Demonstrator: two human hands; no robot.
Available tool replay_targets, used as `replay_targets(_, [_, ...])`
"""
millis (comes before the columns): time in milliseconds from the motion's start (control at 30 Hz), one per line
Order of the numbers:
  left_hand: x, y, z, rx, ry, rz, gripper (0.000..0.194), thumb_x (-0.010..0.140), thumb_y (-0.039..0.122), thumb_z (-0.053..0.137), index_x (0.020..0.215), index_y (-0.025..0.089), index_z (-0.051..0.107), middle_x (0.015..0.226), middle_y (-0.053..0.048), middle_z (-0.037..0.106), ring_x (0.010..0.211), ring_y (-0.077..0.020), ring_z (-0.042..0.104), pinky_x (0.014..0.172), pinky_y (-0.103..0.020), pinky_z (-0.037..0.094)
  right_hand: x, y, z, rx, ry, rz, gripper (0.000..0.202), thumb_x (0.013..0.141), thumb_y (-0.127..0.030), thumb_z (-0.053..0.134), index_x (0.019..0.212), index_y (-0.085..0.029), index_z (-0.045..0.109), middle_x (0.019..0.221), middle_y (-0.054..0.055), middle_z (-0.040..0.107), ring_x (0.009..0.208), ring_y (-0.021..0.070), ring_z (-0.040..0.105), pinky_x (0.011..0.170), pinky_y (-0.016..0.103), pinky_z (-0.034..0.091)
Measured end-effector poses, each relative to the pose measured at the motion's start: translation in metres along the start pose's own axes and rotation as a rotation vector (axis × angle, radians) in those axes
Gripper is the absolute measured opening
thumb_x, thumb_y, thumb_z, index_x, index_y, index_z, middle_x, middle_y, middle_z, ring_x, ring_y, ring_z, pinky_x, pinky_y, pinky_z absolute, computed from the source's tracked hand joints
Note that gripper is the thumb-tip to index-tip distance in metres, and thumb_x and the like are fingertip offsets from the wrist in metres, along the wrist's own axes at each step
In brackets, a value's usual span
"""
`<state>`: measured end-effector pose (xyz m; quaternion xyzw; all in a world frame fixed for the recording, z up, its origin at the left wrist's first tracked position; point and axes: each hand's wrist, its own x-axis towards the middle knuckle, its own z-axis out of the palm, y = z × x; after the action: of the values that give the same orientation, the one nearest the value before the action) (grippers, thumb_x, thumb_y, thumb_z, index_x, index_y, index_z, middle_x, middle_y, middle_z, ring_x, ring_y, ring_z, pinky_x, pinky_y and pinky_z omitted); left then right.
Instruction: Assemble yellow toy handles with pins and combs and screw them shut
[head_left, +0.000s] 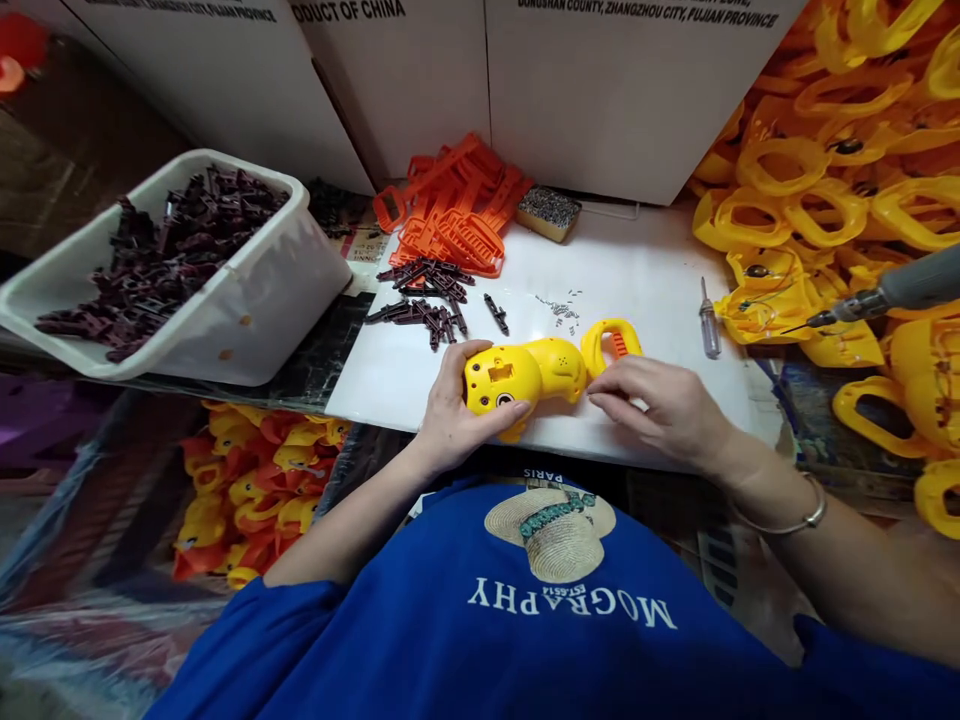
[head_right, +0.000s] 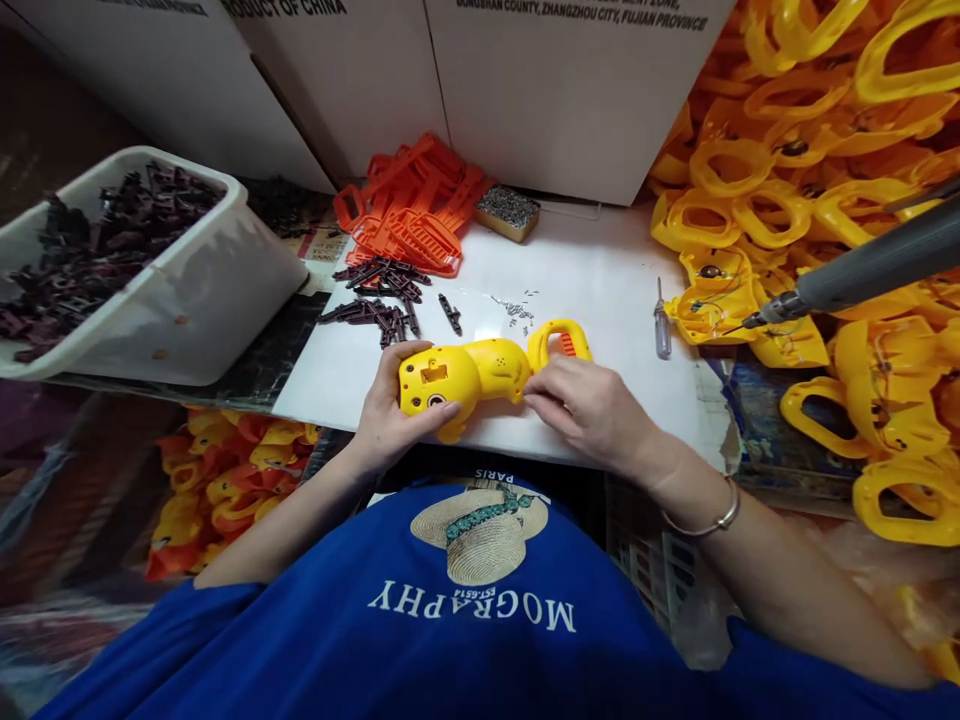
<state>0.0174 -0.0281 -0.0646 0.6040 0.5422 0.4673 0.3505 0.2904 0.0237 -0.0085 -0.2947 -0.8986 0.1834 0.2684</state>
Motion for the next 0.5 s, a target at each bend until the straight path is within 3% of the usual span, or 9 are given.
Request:
replay_targets(167, [-0.001,0.000,0.003,0.005,0.007,0.014,0.070,0.073,0.052,0.086,0.128,0.026,0.050,0.117,-0.005,0.058,0.105,-0.0236,0.062,0.087,-0.040,0.057,-0.015,0.000,0.032,-0.148,0.144,0.003,0.014,0.100,-0.019,0.059,0.090,-0.019,0.068,0.081,0.004,0.075,0.071,0.0162,0.067,0.067,0.030,0.053])
replay_targets(500, [0.002,-0.006,0.001,0.016,-0.036,0.056,0.072,0.075,0.054,0.085,0.129,0.026,0.046,0.120,-0.006,0.055,0.109,-0.0249,0.060,0.092,-0.044,0.055,-0.013,-0.006,0.045,-0.375,0.211,0.016,0.016,0.100,-0.020,0.059,0.088,-0.021,0.069,0.080,0.006,0.073,0.075,0.0211,0.066,0.072,0.036,0.054])
